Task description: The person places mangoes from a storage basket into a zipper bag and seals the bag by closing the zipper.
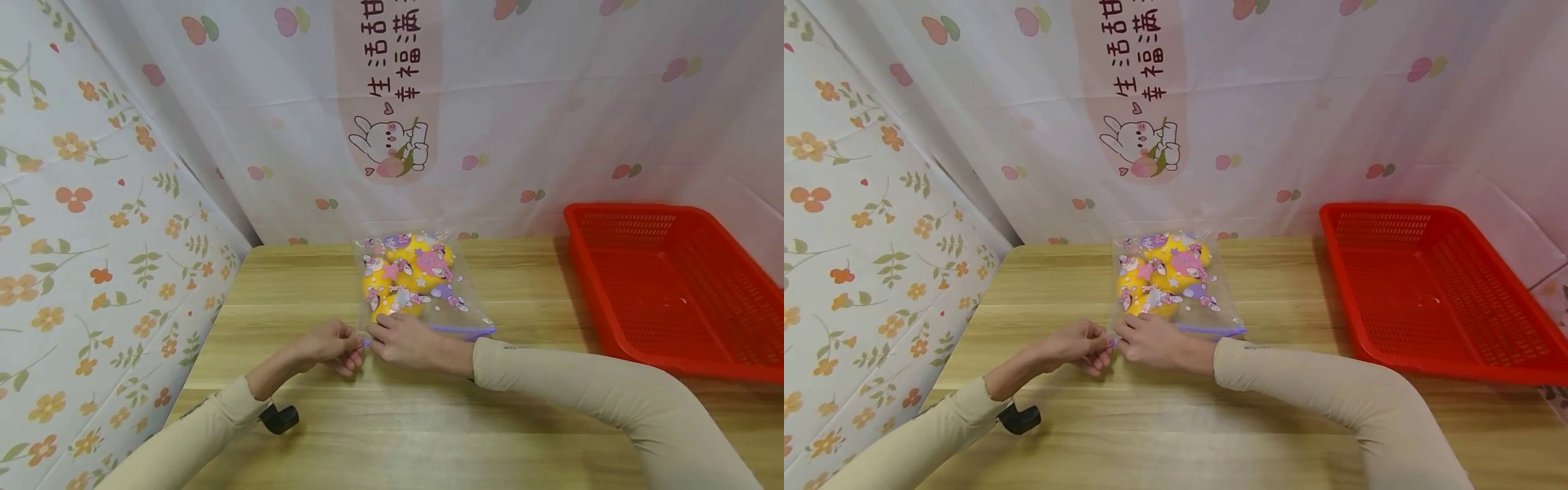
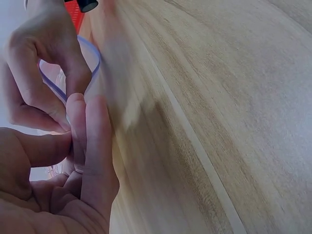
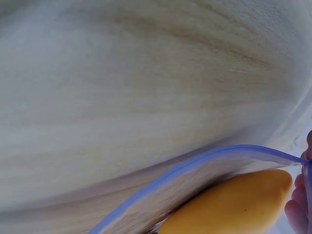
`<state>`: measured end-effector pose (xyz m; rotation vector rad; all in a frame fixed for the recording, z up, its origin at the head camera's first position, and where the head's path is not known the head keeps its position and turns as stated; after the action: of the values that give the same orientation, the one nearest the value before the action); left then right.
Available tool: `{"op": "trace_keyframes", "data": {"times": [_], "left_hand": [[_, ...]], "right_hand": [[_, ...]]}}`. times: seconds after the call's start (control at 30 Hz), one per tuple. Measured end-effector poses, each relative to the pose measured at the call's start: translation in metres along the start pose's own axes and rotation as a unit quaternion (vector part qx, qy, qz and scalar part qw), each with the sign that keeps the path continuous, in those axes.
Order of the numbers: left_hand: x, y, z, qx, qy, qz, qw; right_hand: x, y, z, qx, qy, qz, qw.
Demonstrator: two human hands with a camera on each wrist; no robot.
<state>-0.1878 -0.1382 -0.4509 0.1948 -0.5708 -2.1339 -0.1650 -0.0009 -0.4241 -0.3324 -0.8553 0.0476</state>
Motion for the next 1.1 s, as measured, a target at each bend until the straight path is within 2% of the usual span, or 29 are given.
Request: {"op": "trace_keyframes", "data": {"times": [0.4,1.1], "left_hand": [[0.002,-0.001,-0.002,0.01,-0.006,0.011,0.9999],[0.005,-0.001,-0.002,0.004,-0.012,0.015,0.9998]], "right_hand": [[-0.001,0.006,0.003,-0.001,-0.012,0.006,0.9999],[-0.001,0.017,0.007,0.004,-0.009,0.025,0.9996]]}}
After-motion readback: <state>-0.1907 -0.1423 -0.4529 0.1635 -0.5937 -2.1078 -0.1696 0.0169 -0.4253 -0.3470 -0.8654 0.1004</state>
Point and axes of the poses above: each hand's wrist, its own y-axis away from the middle knuckle, its own x-axis out of the back of the hand, z = x × y, the point moved 6 cm from there along -y, towards the middle knuckle, and after that the axes turned 5 degrees about y, right-handed, at the moved point
